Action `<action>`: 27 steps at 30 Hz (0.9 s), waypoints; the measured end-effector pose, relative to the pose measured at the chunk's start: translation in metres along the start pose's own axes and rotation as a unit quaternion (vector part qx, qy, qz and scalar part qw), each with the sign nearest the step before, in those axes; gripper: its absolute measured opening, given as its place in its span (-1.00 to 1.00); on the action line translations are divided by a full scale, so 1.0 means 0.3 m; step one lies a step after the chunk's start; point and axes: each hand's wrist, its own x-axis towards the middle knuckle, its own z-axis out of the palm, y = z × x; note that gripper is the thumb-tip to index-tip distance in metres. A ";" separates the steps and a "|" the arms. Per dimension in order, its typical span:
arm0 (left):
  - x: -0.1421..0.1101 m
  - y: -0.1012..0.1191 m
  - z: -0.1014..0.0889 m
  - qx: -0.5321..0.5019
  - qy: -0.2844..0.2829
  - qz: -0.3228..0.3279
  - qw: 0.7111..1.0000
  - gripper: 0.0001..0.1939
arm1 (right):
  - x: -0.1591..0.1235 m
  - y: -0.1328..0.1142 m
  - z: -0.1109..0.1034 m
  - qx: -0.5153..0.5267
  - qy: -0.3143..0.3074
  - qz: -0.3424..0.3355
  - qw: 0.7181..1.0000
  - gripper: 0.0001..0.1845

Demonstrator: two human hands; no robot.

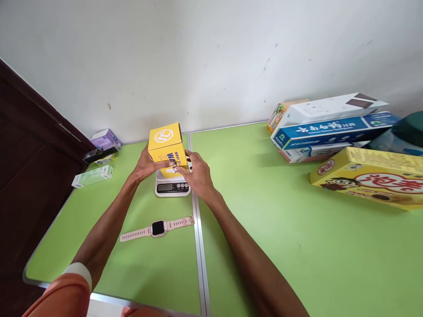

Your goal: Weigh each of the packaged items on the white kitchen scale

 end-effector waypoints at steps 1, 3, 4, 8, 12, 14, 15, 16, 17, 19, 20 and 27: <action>0.000 -0.005 0.001 0.000 -0.002 0.000 1.000 0.06 | -0.001 0.005 0.002 -0.005 0.000 -0.002 1.000 -0.29; -0.005 -0.020 0.007 0.001 -0.004 0.007 1.000 0.09 | -0.010 0.020 0.006 -0.017 0.013 -0.006 1.000 -0.21; -0.011 -0.031 0.011 0.004 -0.002 0.014 1.000 0.12 | -0.018 0.031 0.007 -0.023 0.026 -0.007 0.999 -0.15; -0.059 -0.103 0.025 0.045 0.053 0.050 0.996 0.26 | -0.058 0.097 0.004 -0.017 0.085 0.019 0.996 0.03; -0.130 -0.200 0.022 0.064 0.097 0.047 0.992 0.34 | -0.079 0.149 -0.007 0.049 0.097 0.097 0.989 0.02; -0.161 -0.242 0.020 0.058 0.105 0.028 0.992 0.35 | -0.079 0.157 -0.010 0.074 0.099 0.117 0.985 0.04; -0.173 -0.259 0.019 0.054 0.106 0.017 0.993 0.36 | -0.078 0.158 -0.011 0.080 0.100 0.120 0.984 0.05; -0.182 -0.274 0.019 0.051 0.106 0.009 0.993 0.36 | -0.077 0.158 -0.011 0.083 0.101 0.120 0.984 0.06; -0.189 -0.284 0.020 0.047 0.106 0.005 0.993 0.36 | -0.077 0.156 -0.011 0.083 0.100 0.119 0.984 0.07; -0.194 -0.298 0.020 0.041 0.104 0.006 0.994 0.33 | -0.078 0.151 -0.011 0.079 0.099 0.117 0.985 0.08; -0.194 -0.301 0.019 0.038 0.103 0.009 0.994 0.32 | -0.079 0.148 -0.011 0.075 0.098 0.116 0.986 0.08; -0.192 -0.313 0.014 0.024 0.109 -0.007 0.994 0.29 | -0.085 0.120 -0.017 0.060 0.108 0.118 0.985 0.03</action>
